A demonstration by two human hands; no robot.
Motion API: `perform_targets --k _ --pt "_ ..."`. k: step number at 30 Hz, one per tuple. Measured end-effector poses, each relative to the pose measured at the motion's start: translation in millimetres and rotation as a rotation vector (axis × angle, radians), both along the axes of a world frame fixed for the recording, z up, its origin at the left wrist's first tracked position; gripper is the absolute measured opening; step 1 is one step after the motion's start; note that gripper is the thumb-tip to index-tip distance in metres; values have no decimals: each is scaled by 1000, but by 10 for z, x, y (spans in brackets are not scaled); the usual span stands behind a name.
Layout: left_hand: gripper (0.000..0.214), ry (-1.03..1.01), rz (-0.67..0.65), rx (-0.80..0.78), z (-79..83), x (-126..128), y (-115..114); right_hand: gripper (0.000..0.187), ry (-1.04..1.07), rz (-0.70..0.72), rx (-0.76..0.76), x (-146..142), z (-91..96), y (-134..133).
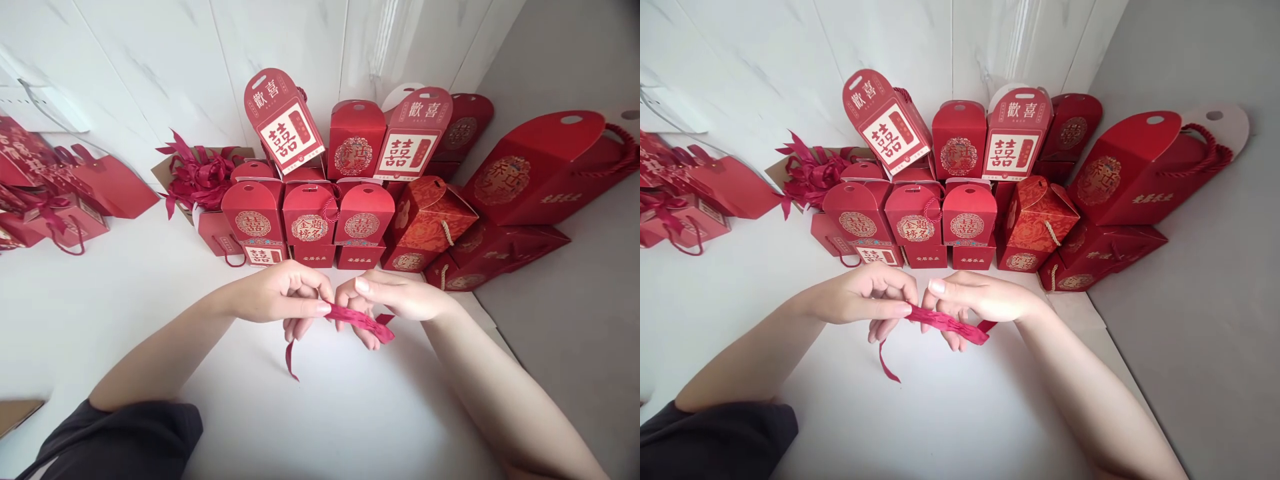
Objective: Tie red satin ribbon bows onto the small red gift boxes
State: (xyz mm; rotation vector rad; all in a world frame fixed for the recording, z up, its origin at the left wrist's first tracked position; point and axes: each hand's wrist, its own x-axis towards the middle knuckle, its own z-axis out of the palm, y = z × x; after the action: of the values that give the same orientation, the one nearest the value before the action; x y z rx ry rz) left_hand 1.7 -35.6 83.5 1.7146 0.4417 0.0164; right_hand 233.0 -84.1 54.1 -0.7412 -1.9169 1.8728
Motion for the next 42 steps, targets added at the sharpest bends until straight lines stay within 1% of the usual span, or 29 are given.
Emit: perform_targets --k 2,4,6,8,9,11,13,14,16,20,22,24,28,33,35,38,40,42 --pt "16 0 29 66 -17 -8 28 43 12 -20 35 -17 13 -16" --pt "11 14 69 171 -43 -16 55 34 -9 -76 43 -18 28 -30" --pt "11 33 108 279 -75 -20 77 33 -42 -120 44 -15 37 -36" --pt "20 61 133 317 -104 -17 89 33 -70 -122 46 -13 39 -33" --pt "23 74 144 292 -112 -13 90 33 -80 -112 54 -14 38 -29" --pt "23 66 140 173 -114 2 82 31 -92 -86 91 -19 36 -22" --pt "17 23 102 48 -100 20 63 26 -93 -66 135 -29 36 -21" --pt "13 2 80 16 -91 28 51 24 -86 -62 145 -38 34 -23" --pt "13 -12 70 9 -79 45 26 21 -43 -60 139 -60 19 -28" --pt "30 10 126 37 -83 67 -6 20 72 -109 74 -115 -70 -24" --pt "31 -4 135 64 -87 69 -11 20 114 -137 62 -137 -121 -19" --pt "29 -30 104 73 -85 63 -12 19 152 -127 69 -155 -151 -24" --pt "23 -73 -11 -11 -86 38 -11 16 226 -36 74 -185 -146 -70" --pt "20 -104 -75 -70 -118 20 15 19 294 50 102 -206 -151 -128" --pt "22 -97 -81 -90 -131 15 35 19 315 88 129 -198 -164 -140" --pt "24 -91 -41 -140 -142 -5 65 21 371 162 179 -149 -153 -154" --pt "23 -66 -37 -215 -139 -25 77 22 364 214 200 -79 -106 -161" --pt "18 -5 -78 -333 -123 -49 84 19 317 217 221 19 -33 -162"
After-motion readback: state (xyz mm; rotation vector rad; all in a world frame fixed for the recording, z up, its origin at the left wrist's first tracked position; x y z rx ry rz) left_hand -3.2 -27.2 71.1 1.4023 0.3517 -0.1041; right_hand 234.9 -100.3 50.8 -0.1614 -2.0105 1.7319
